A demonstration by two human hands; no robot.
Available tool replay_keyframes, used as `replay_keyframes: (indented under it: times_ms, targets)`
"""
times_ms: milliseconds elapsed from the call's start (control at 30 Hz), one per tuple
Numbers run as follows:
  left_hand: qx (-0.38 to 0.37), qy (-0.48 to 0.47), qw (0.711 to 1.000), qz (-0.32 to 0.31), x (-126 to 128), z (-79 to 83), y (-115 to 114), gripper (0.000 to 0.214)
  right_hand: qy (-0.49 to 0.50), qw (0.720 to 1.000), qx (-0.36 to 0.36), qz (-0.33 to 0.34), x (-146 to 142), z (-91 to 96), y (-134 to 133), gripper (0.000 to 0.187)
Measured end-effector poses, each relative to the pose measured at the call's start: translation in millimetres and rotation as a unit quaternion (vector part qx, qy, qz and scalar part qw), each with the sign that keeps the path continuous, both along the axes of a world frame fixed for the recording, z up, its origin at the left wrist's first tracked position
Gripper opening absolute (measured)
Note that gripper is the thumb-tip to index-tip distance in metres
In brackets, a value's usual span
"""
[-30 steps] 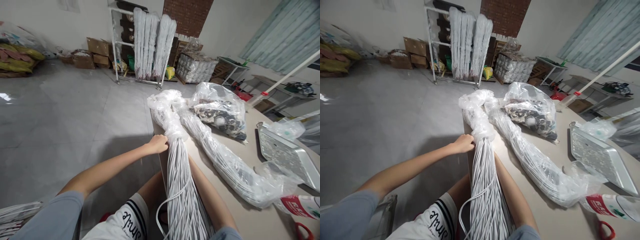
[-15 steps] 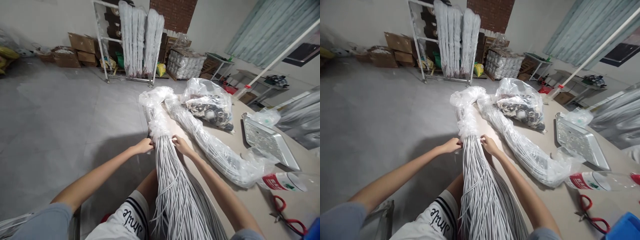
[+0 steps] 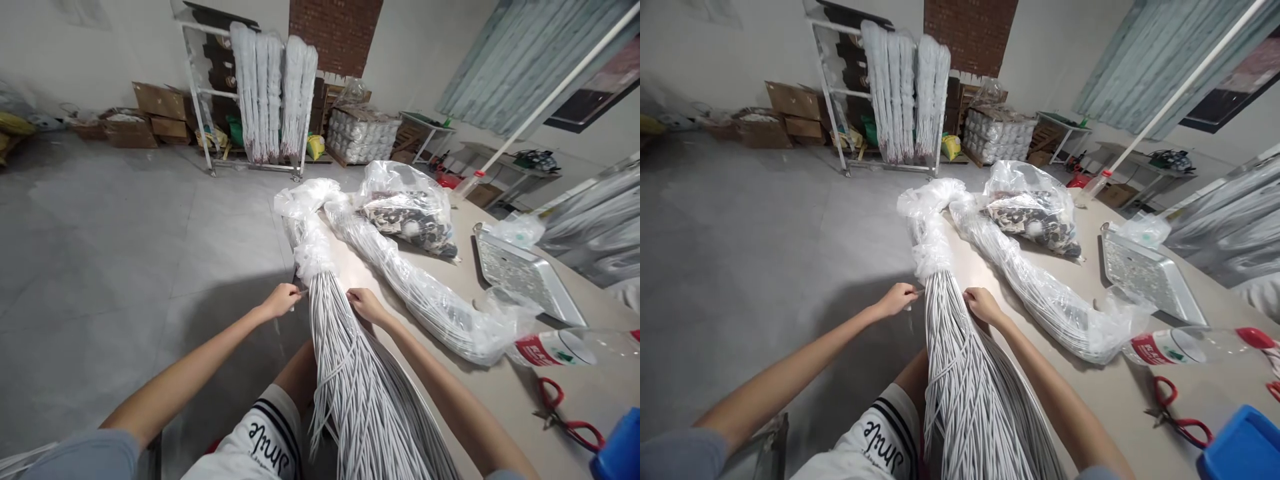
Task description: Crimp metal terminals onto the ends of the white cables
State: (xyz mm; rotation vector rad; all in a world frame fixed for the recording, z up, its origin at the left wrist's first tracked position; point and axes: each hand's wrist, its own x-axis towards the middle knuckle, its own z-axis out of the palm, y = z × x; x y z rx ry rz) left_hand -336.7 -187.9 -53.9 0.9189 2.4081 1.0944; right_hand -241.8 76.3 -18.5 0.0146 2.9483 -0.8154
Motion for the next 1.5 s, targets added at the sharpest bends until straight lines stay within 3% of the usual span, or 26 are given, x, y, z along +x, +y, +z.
replay_keyframes:
  times_ms: [133, 333, 567, 700, 800, 1033, 1300, 1500]
  targets:
    - [-0.009, 0.029, 1.0, 0.009, -28, 12.2, -4, 0.023, 0.011, 0.999, 0.013, -0.035, -20, 7.5, 12, 0.024]
    - [0.006, 0.027, 0.999, -0.037, -54, 32.2, -15, 0.015, 0.016, 0.997, -0.013, -0.079, -43, 15.1, 30, 0.017]
    - [0.104, -0.095, 0.989, -0.039, -41, 28.9, -13, 0.027, -0.019, 0.978, -0.199, -0.064, -52, 19.6, 25, 0.042]
    - [0.17, -0.211, 0.963, 0.002, -30, 32.8, -1, 0.036, 0.021, 0.955, -0.294, -0.044, -62, 28.3, 4, 0.05]
    - [0.212, -0.277, 0.936, 0.042, -23, 37.2, 7, 0.036, 0.056, 0.945, -0.319, -0.032, -68, 30.7, -17, 0.051]
    - [0.247, -0.326, 0.907, 0.102, -18, 38.8, 14, 0.03, 0.076, 0.964, -0.252, 0.036, -53, 34.3, -40, 0.048]
    - [0.245, -0.228, 0.931, 0.148, -26, 54.2, 28, 0.03, 0.057, 0.98, -0.103, 0.162, -22, 50.9, -39, 0.023]
    - [0.307, -0.225, 0.907, 0.179, 0, 45.5, 37, 0.03, 0.049, 0.977, -0.065, 0.195, -22, 58.6, -38, 0.022]
